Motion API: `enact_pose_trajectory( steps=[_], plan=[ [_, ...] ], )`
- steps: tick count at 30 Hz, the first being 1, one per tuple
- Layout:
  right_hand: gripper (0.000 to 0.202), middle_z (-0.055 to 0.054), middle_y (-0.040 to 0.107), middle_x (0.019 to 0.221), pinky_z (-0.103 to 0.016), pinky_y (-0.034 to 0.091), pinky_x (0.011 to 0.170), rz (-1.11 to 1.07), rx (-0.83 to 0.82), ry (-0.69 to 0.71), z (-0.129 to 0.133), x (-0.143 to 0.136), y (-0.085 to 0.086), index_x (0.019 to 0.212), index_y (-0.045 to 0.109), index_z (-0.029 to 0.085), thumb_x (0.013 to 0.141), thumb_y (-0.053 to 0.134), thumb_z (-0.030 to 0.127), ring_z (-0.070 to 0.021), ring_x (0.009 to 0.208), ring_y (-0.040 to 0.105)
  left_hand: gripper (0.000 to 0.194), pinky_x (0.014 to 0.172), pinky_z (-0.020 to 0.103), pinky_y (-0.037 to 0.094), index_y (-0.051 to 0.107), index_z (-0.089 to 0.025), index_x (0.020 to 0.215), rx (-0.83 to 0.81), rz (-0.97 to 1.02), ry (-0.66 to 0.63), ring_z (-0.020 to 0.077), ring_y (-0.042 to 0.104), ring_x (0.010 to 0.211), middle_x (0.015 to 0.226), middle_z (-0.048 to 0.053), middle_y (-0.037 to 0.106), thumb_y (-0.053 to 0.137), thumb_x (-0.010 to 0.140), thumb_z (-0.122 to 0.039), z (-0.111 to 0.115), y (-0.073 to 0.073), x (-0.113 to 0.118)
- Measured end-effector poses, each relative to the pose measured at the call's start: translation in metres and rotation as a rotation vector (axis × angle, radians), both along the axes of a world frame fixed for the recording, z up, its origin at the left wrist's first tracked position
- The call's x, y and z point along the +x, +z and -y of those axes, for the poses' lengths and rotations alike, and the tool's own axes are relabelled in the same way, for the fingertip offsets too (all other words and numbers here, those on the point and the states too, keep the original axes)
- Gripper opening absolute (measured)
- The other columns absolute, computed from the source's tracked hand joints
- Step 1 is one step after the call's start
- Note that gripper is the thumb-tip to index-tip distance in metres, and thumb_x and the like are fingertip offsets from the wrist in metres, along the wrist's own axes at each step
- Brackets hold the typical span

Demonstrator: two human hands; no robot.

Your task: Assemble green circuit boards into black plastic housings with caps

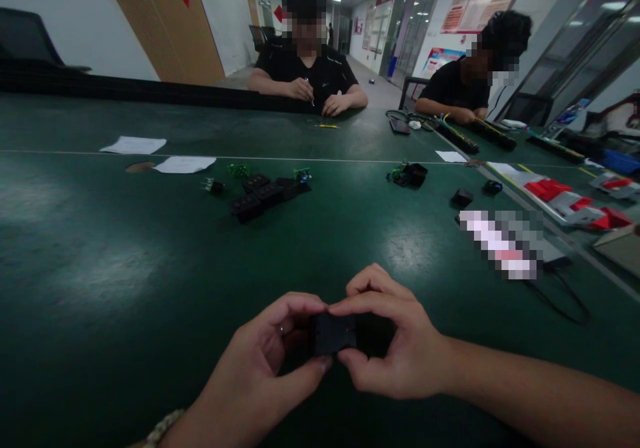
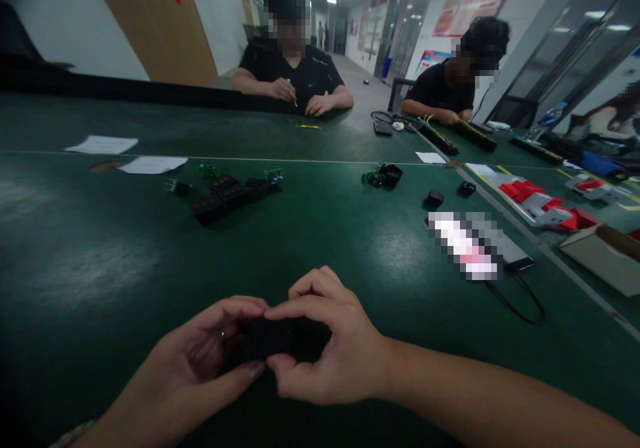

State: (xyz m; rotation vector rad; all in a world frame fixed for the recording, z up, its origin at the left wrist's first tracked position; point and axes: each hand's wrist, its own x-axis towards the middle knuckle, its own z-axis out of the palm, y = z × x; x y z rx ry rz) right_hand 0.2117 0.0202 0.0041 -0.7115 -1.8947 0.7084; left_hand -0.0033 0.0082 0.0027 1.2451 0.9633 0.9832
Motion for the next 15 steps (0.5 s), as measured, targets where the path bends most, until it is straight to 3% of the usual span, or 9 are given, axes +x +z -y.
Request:
enact_pose_trajectory(
  steps=[15],
  plan=[
    [0.048,-0.005,0.061,0.095,-0.036,0.052,0.073,0.019,-0.005,0.002,-0.0001,0.0009,-0.0008,0.119,0.073,0.021,0.072,0.076,0.013,-0.0204,0.086,0.061,0.037,0.08,0.03,0.065,0.078,-0.025,0.097,-0.012,-0.02,0.024,0.0229,0.078,0.093,0.098,0.003,0.079,0.077,0.067,-0.003,-0.0003,0.004,0.0022]
  ],
)
